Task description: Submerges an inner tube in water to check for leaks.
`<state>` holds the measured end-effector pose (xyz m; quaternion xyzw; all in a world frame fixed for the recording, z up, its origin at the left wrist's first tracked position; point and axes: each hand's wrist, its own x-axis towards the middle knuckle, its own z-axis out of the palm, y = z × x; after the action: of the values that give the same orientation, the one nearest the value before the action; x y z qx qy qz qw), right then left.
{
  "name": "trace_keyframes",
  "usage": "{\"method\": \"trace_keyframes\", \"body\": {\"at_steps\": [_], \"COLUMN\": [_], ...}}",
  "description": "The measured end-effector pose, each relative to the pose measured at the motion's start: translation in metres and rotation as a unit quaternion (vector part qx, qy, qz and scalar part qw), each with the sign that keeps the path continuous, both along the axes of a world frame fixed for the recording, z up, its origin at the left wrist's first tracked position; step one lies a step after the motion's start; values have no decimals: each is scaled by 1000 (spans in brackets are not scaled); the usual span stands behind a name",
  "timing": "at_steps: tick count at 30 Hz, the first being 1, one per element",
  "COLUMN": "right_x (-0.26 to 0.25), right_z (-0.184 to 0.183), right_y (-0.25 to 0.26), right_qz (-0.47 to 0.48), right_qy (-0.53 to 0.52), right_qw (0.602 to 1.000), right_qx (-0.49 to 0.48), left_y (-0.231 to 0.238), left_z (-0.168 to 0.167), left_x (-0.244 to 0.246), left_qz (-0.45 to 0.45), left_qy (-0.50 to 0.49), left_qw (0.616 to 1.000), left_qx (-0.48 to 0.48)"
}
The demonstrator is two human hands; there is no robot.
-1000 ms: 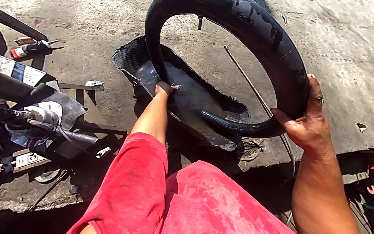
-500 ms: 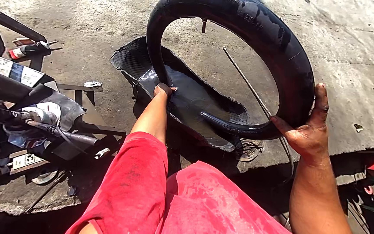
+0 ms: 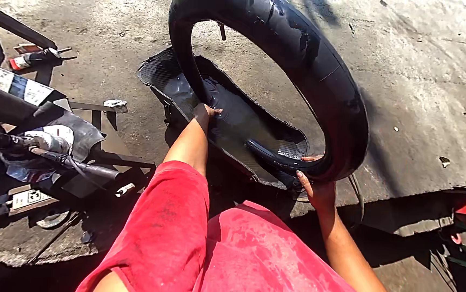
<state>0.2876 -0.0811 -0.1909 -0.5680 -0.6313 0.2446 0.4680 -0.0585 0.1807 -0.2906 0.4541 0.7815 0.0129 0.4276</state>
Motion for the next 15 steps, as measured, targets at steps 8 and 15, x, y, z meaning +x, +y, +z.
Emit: {"method": "trace_keyframes", "body": {"at_steps": [8, 15], "right_x": [6, 23], "right_z": [59, 121], "right_y": [0, 0], "right_qz": [-72, -33], "right_qy": [-86, -156], "right_qw": [993, 985], "right_qx": [-48, -69], "left_y": [2, -2], "left_z": [-13, -8], "left_x": [-4, -13], "left_qz": [130, 101], "left_qy": [-167, -107], "left_qw": [977, 981], "left_qx": [35, 123]}}
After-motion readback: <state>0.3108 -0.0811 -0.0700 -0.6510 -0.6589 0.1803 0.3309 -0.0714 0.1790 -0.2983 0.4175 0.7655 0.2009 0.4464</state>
